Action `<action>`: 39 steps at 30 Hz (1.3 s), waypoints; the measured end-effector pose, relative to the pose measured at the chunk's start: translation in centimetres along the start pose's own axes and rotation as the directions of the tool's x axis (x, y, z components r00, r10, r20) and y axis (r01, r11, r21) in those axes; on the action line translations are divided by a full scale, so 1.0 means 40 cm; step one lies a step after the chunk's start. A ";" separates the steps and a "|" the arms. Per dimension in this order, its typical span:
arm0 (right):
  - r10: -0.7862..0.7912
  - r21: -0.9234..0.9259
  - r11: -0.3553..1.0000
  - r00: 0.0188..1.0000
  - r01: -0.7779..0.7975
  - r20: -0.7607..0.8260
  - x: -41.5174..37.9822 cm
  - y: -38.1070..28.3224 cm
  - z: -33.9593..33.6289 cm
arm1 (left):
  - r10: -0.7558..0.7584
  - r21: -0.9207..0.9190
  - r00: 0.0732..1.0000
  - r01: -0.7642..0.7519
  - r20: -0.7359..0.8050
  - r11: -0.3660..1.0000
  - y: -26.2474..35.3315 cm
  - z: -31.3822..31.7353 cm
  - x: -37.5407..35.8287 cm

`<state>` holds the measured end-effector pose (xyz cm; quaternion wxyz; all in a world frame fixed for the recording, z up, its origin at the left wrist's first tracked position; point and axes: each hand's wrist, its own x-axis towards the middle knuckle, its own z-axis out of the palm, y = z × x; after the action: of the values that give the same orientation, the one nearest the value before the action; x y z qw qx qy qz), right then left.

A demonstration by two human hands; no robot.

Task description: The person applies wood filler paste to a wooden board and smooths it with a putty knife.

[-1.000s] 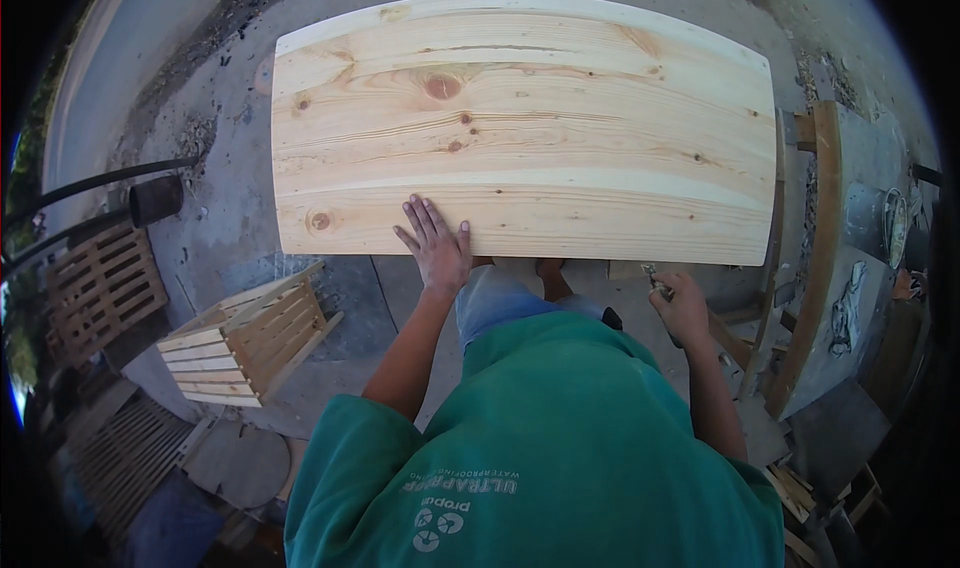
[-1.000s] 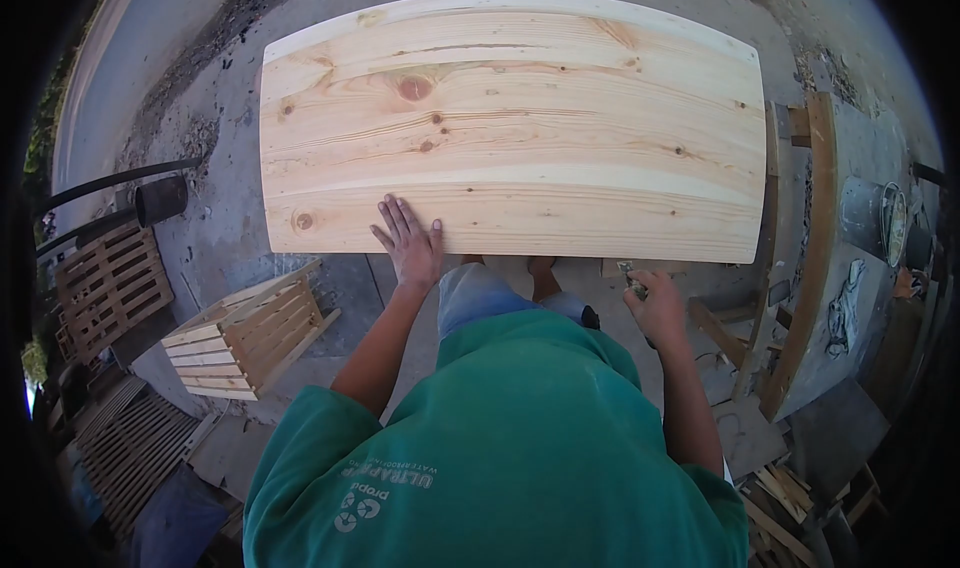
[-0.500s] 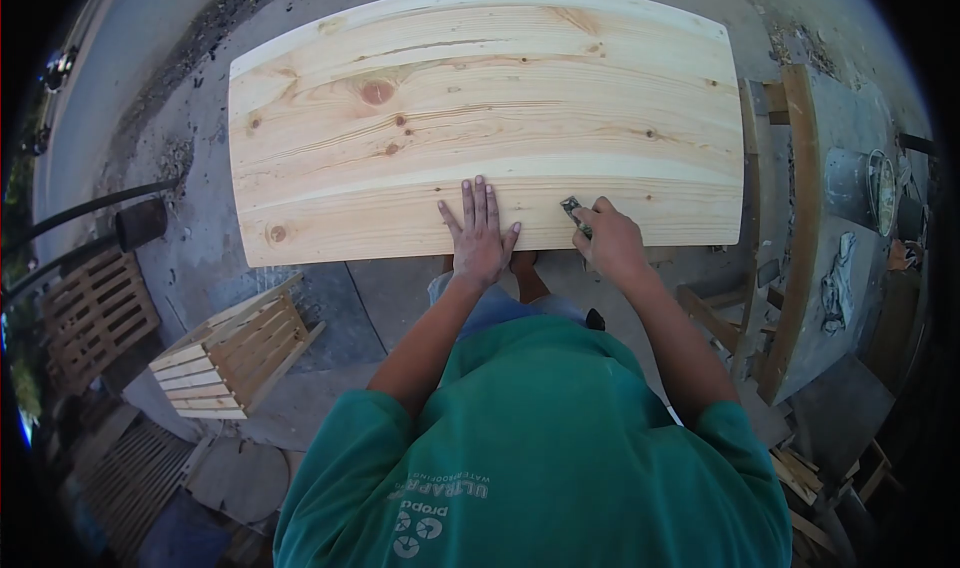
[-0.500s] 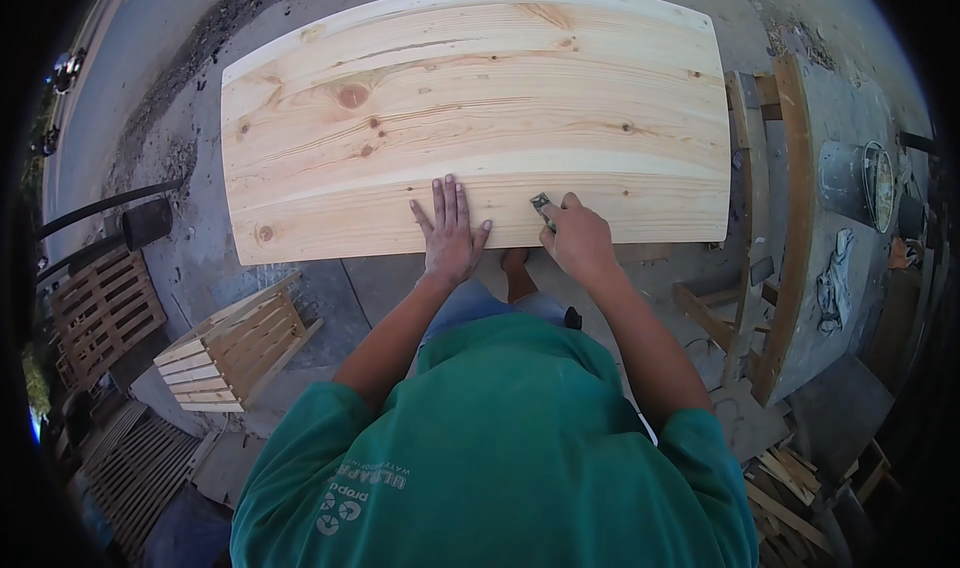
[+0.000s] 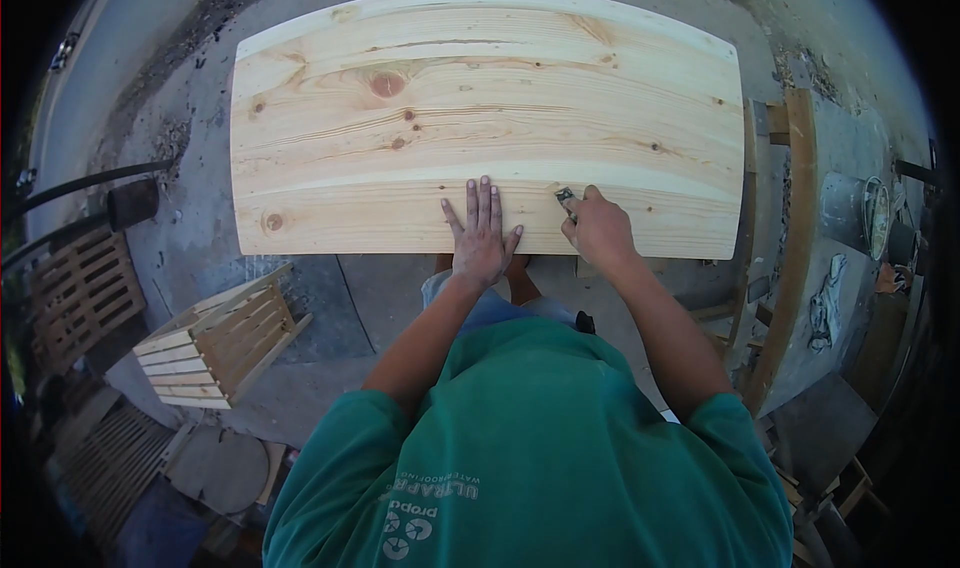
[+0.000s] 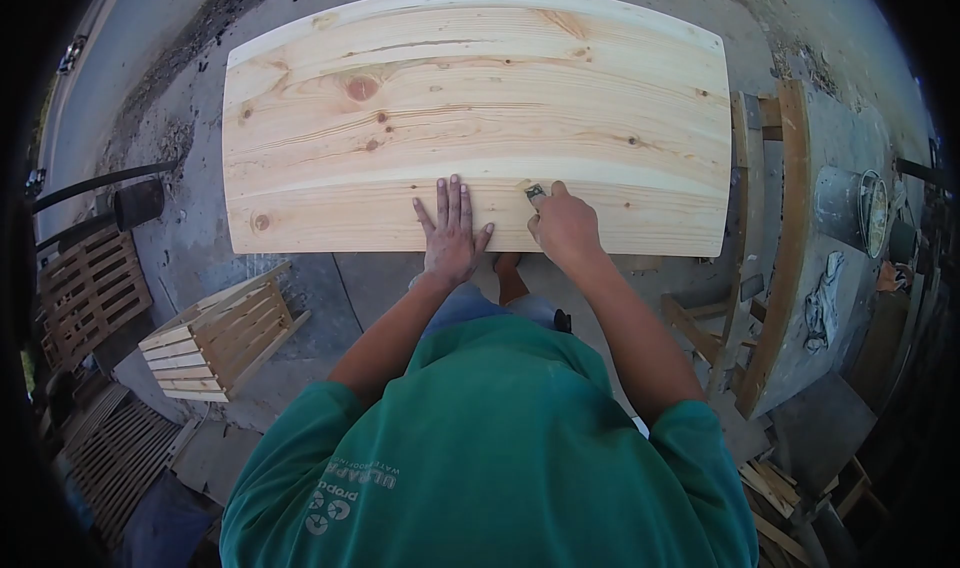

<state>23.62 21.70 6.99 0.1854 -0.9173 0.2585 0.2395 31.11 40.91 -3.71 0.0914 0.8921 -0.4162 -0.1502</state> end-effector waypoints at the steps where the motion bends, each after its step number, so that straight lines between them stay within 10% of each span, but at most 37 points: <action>1: 0.006 0.013 1.000 1.000 -0.006 -0.028 0.022 -0.007 -0.008 | 0.003 0.002 1.000 -0.003 0.000 1.000 0.000 0.000 -0.002; 22: -0.048 -0.053 0.997 0.997 0.051 0.053 -0.021 -0.001 0.024 | 0.020 0.007 1.000 -0.020 -0.019 1.000 -0.007 0.004 -0.005; 39: 0.356 0.251 0.896 0.930 -0.366 0.089 -0.460 0.320 0.180 | 0.555 -0.084 0.803 -0.551 0.216 0.830 0.228 0.040 -0.069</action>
<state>0.11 21.94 8.19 0.2633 -0.8154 0.4498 0.2518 22.36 37.19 -2.07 0.0897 0.7077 -0.6644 -0.2231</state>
